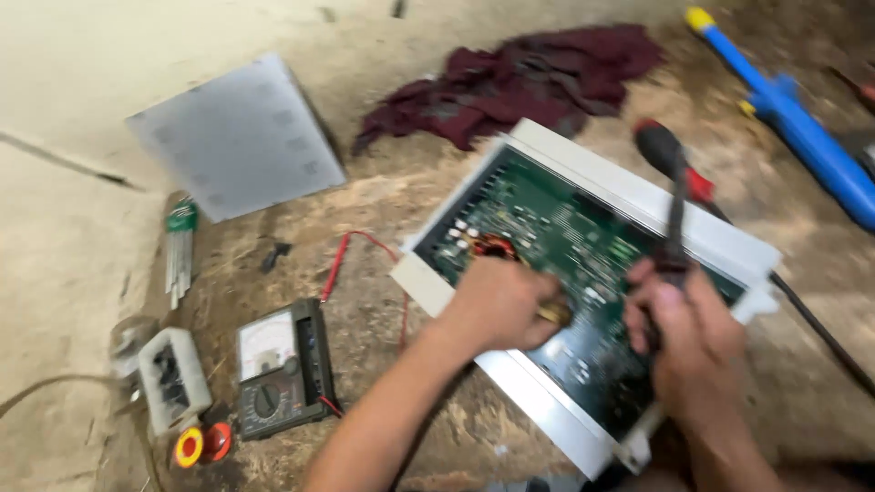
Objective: The person works on a circuit board inside a metal casing, using pliers to cut and remove wires from components. They also use a multimeter to test connections on the board.
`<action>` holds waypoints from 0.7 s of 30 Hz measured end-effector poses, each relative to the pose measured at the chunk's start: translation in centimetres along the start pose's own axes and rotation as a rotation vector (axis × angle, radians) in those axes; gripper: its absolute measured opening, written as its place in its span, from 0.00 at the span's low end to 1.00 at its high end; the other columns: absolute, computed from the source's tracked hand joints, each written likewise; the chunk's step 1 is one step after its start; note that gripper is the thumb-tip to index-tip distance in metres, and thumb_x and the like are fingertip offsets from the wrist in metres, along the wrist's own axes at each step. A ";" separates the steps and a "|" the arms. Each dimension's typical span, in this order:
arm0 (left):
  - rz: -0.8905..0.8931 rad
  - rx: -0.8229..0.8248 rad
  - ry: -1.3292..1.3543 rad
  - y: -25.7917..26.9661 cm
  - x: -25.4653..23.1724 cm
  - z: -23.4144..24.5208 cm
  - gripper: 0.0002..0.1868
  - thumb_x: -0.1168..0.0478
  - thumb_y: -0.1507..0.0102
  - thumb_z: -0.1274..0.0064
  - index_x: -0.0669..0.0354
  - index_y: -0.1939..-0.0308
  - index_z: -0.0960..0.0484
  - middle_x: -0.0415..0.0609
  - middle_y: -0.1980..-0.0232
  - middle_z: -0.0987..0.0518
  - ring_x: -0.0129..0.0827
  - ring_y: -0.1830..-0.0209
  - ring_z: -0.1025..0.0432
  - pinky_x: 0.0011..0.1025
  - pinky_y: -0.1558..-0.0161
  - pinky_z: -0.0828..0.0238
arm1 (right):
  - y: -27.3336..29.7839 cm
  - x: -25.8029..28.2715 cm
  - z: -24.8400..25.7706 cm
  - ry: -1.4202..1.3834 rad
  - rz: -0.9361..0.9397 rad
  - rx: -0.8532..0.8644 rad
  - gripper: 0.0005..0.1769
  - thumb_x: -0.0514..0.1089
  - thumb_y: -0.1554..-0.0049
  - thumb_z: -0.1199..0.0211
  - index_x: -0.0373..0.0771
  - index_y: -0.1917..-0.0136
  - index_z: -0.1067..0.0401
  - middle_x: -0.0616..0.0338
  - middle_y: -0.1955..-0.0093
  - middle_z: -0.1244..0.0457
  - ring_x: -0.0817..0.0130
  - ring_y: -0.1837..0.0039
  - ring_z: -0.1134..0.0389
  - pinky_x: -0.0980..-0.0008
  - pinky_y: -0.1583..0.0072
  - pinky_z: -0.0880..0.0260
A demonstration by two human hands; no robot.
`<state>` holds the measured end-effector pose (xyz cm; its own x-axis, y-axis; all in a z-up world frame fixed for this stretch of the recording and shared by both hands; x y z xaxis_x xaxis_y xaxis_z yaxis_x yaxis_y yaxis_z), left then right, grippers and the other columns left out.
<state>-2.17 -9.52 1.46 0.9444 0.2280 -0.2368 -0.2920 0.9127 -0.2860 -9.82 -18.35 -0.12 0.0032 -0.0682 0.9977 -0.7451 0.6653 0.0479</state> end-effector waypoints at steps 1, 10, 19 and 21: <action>0.023 -0.019 -0.020 -0.1 0.3 0.7 0.07 0.56 0.55 0.57 0.51 0.84 0.26 0.42 0.89 0.33 0.34 0.89 0.37 0.29 0.87 0.46 | -0.4 -0.5 -0.3 -0.002 0.015 0.033 0.11 0.40 0.48 0.60 0.31 0.59 0.40 0.55 0.74 0.48 0.73 0.74 0.50 0.79 0.69 0.51; 0.200 0.530 0.029 0.9 1.6 -2.2 0.14 0.50 0.44 0.64 0.51 0.73 0.26 0.36 0.87 0.33 0.26 0.87 0.33 0.24 0.79 0.32 | -0.7 -1.0 0.2 -0.140 0.076 -0.044 0.11 0.40 0.43 0.63 0.31 0.63 0.48 0.45 0.56 0.47 0.63 0.69 0.50 0.75 0.72 0.57; 0.143 0.526 0.026 0.8 1.1 -1.8 0.18 0.47 0.46 0.65 0.53 0.68 0.25 0.40 0.86 0.30 0.33 0.83 0.30 0.34 0.71 0.29 | -0.6 -1.3 0.0 -0.184 0.035 0.009 0.09 0.40 0.46 0.62 0.34 0.65 0.47 0.50 0.57 0.47 0.68 0.68 0.50 0.76 0.71 0.57; 0.127 0.488 0.022 0.7 1.1 -1.7 0.18 0.48 0.46 0.65 0.52 0.66 0.24 0.39 0.87 0.31 0.32 0.84 0.30 0.32 0.74 0.29 | -0.6 -1.8 -0.2 -0.204 0.029 0.053 0.07 0.38 0.47 0.61 0.34 0.65 0.47 0.52 0.56 0.46 0.69 0.68 0.49 0.79 0.72 0.54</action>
<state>-1.61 -9.17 -0.55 0.9011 0.3454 -0.2622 -0.2953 0.9315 0.2123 -9.22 -18.49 -1.98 -0.1498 -0.2020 0.9679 -0.7766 0.6298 0.0112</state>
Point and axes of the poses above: each hand's wrist, its own y-axis away from the middle knuckle, its own z-axis out of the back of the hand, x = y × z, the point moved 10 cm from there along -y, towards the middle knuckle
